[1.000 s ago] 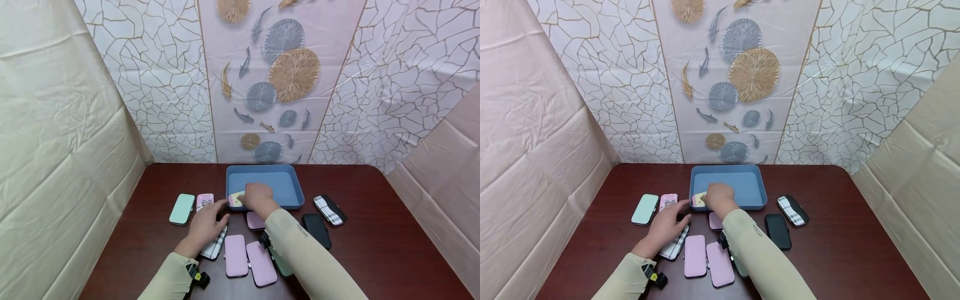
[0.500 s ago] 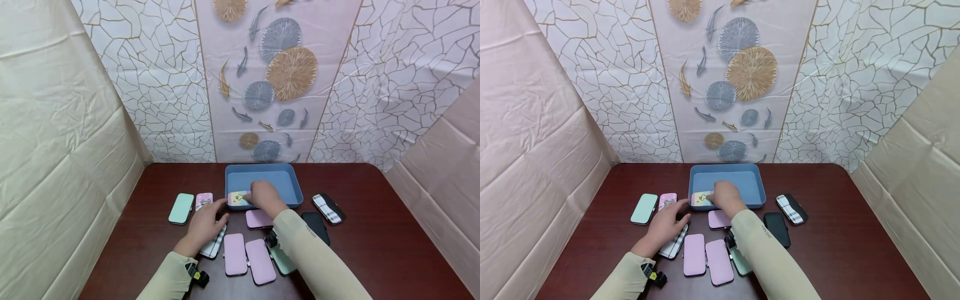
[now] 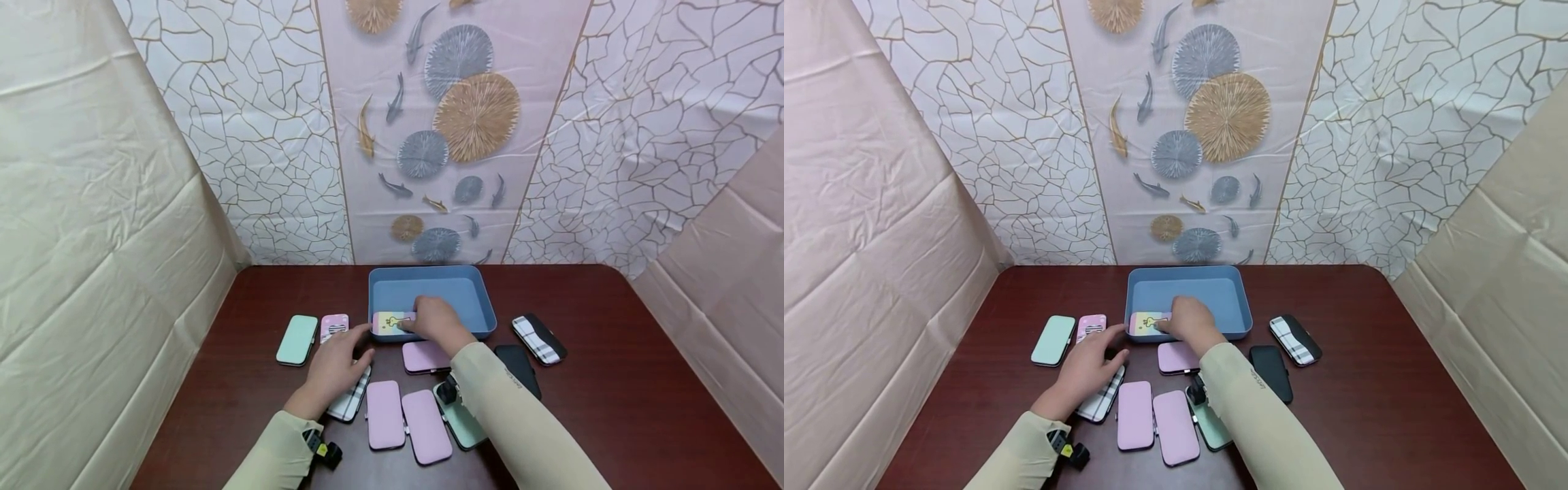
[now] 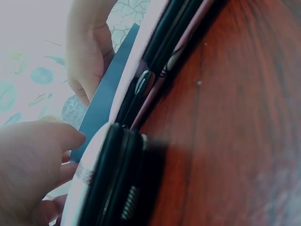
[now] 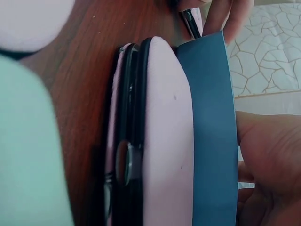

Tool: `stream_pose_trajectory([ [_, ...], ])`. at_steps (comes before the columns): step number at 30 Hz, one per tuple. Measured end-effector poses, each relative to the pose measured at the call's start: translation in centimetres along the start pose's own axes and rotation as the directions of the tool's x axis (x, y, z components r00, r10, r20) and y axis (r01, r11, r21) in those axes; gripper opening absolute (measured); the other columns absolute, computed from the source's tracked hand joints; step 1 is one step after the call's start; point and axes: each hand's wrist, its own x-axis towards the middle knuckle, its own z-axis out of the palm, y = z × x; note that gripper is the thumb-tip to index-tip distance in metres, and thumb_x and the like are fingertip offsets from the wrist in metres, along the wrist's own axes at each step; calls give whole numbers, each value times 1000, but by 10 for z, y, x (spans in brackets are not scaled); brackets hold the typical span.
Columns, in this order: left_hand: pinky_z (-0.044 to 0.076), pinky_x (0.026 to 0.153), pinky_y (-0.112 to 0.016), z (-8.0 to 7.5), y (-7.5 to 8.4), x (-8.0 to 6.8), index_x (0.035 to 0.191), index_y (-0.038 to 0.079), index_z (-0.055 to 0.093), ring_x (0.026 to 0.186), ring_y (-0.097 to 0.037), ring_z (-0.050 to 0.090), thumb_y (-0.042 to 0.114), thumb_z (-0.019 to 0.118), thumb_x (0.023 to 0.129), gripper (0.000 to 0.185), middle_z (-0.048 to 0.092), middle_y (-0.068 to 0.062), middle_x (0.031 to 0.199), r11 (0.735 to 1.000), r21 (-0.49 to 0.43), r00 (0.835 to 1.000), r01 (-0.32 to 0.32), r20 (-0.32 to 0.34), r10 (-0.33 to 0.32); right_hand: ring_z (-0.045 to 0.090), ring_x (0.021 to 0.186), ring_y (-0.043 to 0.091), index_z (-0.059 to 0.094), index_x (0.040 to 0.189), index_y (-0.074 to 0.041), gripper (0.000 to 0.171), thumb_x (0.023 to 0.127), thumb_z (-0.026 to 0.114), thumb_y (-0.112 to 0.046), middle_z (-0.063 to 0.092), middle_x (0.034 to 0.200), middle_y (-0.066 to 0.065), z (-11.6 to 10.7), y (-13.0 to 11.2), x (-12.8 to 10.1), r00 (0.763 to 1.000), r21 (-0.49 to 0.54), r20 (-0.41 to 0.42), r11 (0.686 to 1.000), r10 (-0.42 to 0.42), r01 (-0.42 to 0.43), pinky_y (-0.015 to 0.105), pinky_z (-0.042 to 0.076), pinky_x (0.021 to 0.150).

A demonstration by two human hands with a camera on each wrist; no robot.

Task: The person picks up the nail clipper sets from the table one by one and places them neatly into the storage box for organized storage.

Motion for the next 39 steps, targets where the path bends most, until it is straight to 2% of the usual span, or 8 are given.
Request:
stream_pose_trajectory([
  [8, 53, 110, -57, 0, 1, 0, 157, 20, 62, 136, -32, 64, 36, 77, 105, 56, 68, -4, 149, 1000, 0, 1000, 1, 11, -1, 67, 84, 24, 73, 117, -4, 51, 98, 83, -49, 74, 102, 10, 3, 7, -3, 1000, 35, -16, 999, 2, -2, 46, 58, 80],
  [13, 53, 110, -57, -1, 2, 0, 157, 21, 62, 137, -32, 64, 35, 77, 105, 56, 68, -5, 149, 1000, -8, 1000, 7, 13, -7, 71, 95, 27, 73, 128, -2, 51, 102, 79, -45, 76, 113, 14, -1, 11, -6, 1000, 108, -22, 994, -4, 6, 49, 59, 86],
  [17, 52, 111, -57, 0, 1, 0, 157, 21, 61, 138, -32, 63, 35, 77, 105, 56, 68, -5, 149, 1000, -4, 1000, 10, 13, -10, 73, 103, 28, 72, 133, -3, 48, 106, 75, -42, 77, 118, 15, -7, 17, -12, 999, 174, -24, 984, -33, 37, 49, 61, 88],
  [22, 53, 110, -57, -1, 2, 0, 157, 21, 61, 137, -32, 64, 34, 77, 105, 56, 68, -6, 149, 1000, -8, 1000, 13, 15, -13, 74, 103, 27, 72, 135, -4, 42, 109, 72, -36, 76, 116, 13, -14, 25, -20, 996, 240, -13, 967, -86, 87, 47, 62, 83],
  [26, 53, 110, -57, -1, 3, -1, 157, 21, 61, 137, -32, 64, 34, 77, 105, 56, 68, -6, 149, 1000, -14, 1000, 10, 18, -9, 73, 106, 28, 73, 135, -4, 37, 109, 72, -31, 76, 116, 10, -22, 35, -29, 991, 264, -51, 955, -124, 133, 46, 62, 84],
  [30, 53, 110, -57, -1, 2, -2, 158, 22, 61, 137, -32, 64, 34, 77, 105, 57, 68, -5, 150, 1000, -11, 999, 17, 31, -16, 73, 105, 25, 75, 132, -6, 31, 108, 74, -26, 75, 117, 7, -30, 44, -39, 975, 248, -92, 944, -201, 217, 45, 62, 86],
  [34, 52, 111, -56, -1, 1, -2, 159, 24, 60, 138, -32, 63, 35, 77, 105, 57, 68, -4, 150, 1000, -5, 999, 31, 40, -31, 72, 102, 20, 76, 129, -8, 27, 108, 75, -24, 75, 119, 4, -39, 51, -49, 945, 193, -104, 926, -309, 324, 44, 62, 86],
  [39, 52, 111, -57, -1, 2, -1, 159, 23, 59, 138, -32, 63, 35, 76, 105, 58, 68, -4, 150, 1000, 5, 999, 24, 38, -24, 70, 94, 13, 79, 119, -12, 15, 105, 77, -19, 75, 109, -2, -48, 56, -63, 916, 119, -99, 909, -389, 399, 39, 61, 82],
])
